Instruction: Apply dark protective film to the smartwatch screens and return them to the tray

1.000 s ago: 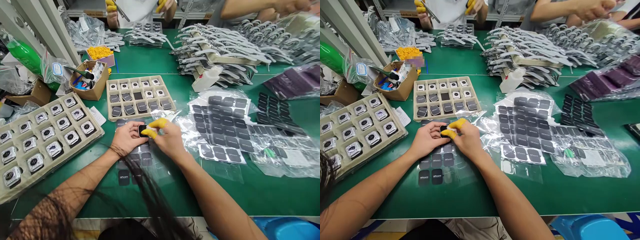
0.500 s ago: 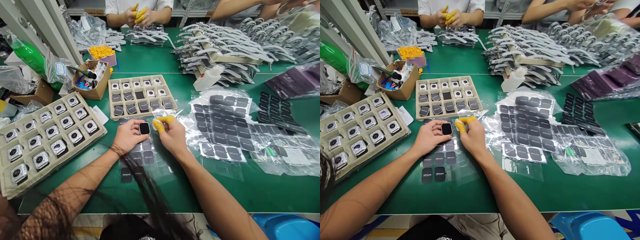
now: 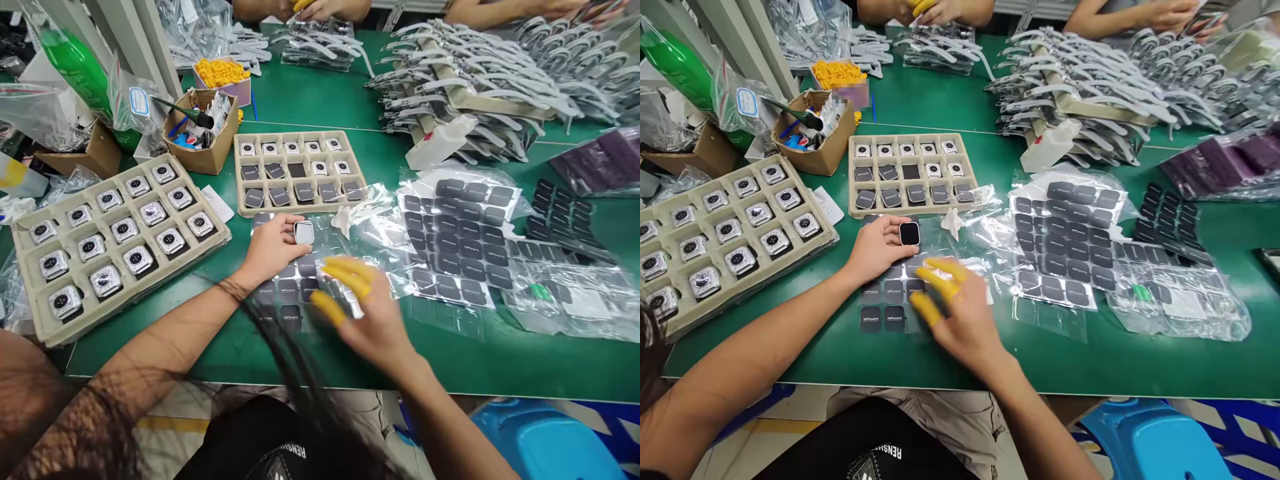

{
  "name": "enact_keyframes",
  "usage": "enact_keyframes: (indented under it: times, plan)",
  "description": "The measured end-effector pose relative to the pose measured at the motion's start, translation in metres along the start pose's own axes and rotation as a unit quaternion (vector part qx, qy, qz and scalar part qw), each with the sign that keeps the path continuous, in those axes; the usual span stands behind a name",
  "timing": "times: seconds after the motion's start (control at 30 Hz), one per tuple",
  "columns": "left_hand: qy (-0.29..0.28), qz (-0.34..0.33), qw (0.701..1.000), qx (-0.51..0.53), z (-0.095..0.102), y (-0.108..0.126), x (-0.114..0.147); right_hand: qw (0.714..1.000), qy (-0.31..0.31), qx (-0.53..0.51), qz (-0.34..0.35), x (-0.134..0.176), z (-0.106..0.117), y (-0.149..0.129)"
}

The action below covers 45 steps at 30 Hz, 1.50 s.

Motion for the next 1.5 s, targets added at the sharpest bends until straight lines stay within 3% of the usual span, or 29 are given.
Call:
enact_keyframes:
  times: [0.07, 0.13, 0.53, 0.63, 0.77, 1.0, 1.13, 1.23, 1.33, 1.43, 1.5]
  plan:
    - [-0.006, -0.008, 1.000, -0.001, 0.000, -0.002, -0.003, 0.998, -0.037, -0.050, 0.009, 0.022, -0.006, -0.029]
    - [-0.016, -0.013, 1.000, 0.002, -0.001, -0.004, -0.006, 0.998, -0.043, -0.053, -0.015, 0.031, -0.013, -0.040]
    - [-0.030, 0.015, 0.999, 0.034, -0.003, -0.005, -0.008, 0.997, 0.001, -0.078, 0.013, -0.001, -0.033, -0.029]
    - [-0.034, 0.017, 0.998, 0.043, -0.002, -0.004, -0.007, 0.993, 0.025, -0.114, 0.017, -0.012, -0.031, -0.027]
    - [-0.031, 0.026, 0.998, 0.050, 0.000, 0.000, -0.003, 0.987, 0.073, -0.113, 0.089, -0.018, -0.025, -0.034]
    - [-0.032, 0.027, 0.998, 0.047, 0.000, 0.002, 0.000, 0.988, 0.056, -0.029, 0.139, -0.018, -0.032, -0.040]
    - [-0.038, 0.026, 0.998, 0.051, -0.001, 0.001, -0.001, 0.988, 0.069, -0.034, 0.135, -0.025, -0.009, -0.055]
    - [-0.038, 0.019, 0.998, 0.044, 0.000, 0.001, -0.002, 0.985, 0.038, -0.152, 0.075, -0.038, 0.026, -0.058]
    - [-0.048, -0.001, 0.999, 0.026, 0.001, 0.002, -0.001, 0.926, 0.036, -0.371, -0.063, -0.062, 0.045, -0.029]
    - [-0.058, -0.009, 0.998, 0.004, 0.002, 0.002, 0.001, 0.876, 0.044, -0.387, -0.285, -0.082, 0.023, 0.025]
    - [-0.056, -0.009, 0.998, -0.017, 0.001, 0.001, 0.003, 0.838, 0.069, -0.383, -0.382, -0.088, -0.002, 0.052]
Point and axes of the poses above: each hand's wrist, its own x-axis away from the middle knuckle, its own z-axis out of the back of the hand, y = z × x, the point moved 4 cm from there along -x, towards the middle knuckle, and after that the axes turned 15 degrees about z, right-handed, at the moved point
